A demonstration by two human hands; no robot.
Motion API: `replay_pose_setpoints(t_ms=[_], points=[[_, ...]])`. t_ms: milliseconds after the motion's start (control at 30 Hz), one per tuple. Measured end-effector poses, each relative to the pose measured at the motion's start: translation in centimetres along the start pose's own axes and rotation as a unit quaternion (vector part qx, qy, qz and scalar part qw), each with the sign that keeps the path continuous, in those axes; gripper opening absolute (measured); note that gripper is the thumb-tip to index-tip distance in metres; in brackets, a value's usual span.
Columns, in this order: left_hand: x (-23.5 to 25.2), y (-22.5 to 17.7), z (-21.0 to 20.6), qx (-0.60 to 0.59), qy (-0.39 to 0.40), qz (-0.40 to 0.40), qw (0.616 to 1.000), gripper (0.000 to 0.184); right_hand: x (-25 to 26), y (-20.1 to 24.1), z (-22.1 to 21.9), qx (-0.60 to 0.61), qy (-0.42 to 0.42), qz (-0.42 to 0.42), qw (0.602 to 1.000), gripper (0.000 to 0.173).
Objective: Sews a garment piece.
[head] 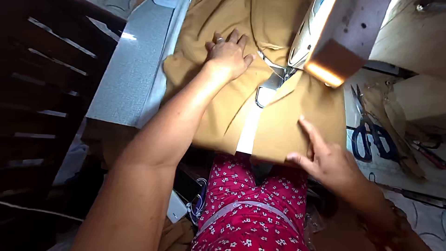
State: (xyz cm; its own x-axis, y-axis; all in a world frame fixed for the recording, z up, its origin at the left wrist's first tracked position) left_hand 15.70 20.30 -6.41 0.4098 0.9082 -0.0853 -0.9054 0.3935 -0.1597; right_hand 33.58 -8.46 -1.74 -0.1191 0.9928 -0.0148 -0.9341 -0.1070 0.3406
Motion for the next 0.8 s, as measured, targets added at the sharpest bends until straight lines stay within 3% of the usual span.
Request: replay_pose_setpoints(t_ms=[33,67,133,167,233,300,333,433,467,567,600,633,700,767,800], points=[[-1.5,0.2,-0.3,0.02,-0.02,0.012,1.0,0.081,-0.3,-0.4,-0.9,0.033,0.057,-0.006,0.998,0.07],[-3.9,-0.3,-0.1,0.026,-0.011,0.026,0.999,0.082,0.2,-1.2,-1.2,0.066,0.083,-0.01,0.994,0.057],[-10.1,-3.3,2.1,0.035,0.135,0.078,0.987,0.084,2.6,-2.9,-0.1,0.104,0.091,-0.028,0.99,0.019],[-12.6,-4.8,3.2,0.057,0.199,0.093,0.974,0.081,4.0,-3.8,1.1,0.107,0.072,-0.041,0.991,0.017],[-15.0,-6.6,5.2,0.07,0.256,0.077,0.961,0.066,6.3,-5.7,3.4,0.108,-0.029,-0.077,0.991,0.027],[-14.4,-7.0,7.0,0.077,0.211,0.012,0.974,0.051,6.1,-6.2,5.0,0.145,-0.116,-0.1,0.977,0.04],[-13.3,-6.8,7.7,0.068,0.157,-0.027,0.985,0.042,5.5,-5.5,5.1,0.157,-0.105,-0.094,0.978,0.051],[-9.1,-4.8,7.4,-0.015,0.028,-0.138,0.99,0.025,2.3,-3.0,1.5,0.144,0.076,-0.027,0.986,0.091],[-7.5,-4.2,6.3,-0.052,0.02,-0.155,0.986,0.031,1.7,-2.6,0.3,0.125,0.116,-0.005,0.985,0.086],[-3.8,-2.3,0.8,-0.105,0.032,-0.151,0.982,0.062,3.5,-3.7,0.0,0.108,0.116,0.042,0.986,0.018],[-3.3,-2.1,-0.3,-0.098,0.019,-0.145,0.984,0.066,5.2,-4.9,0.6,0.113,0.12,0.013,0.986,0.014],[-3.1,-2.0,-0.8,-0.092,0.014,-0.138,0.986,0.069,7.2,-6.3,1.9,0.099,0.095,-0.031,0.99,0.016],[-3.2,-2.0,-0.7,-0.086,0.022,-0.129,0.988,0.068,10.2,-9.4,5.5,0.064,-0.066,-0.138,0.986,0.032],[-3.5,-2.0,-0.3,-0.084,0.02,-0.119,0.989,0.066,11.5,-12.7,7.5,0.11,-0.216,-0.224,0.944,0.048],[-3.5,-1.8,-0.3,-0.089,0.013,-0.113,0.99,0.066,11.1,-12.6,7.4,0.153,-0.239,-0.226,0.932,0.049]])
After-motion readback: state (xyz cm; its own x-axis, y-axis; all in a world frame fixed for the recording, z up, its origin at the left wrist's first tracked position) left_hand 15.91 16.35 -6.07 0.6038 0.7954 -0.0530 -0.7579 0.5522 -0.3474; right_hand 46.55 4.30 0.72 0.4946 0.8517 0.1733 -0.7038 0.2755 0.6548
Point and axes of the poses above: each hand's wrist, its own x-axis towards the middle knuckle, its own z-axis out of the back of the hand, y = z × x, the point moved 7 cm from there along x, towards the middle knuckle, and after that the axes turned 4 degrees about y, right-handed, at the moved point
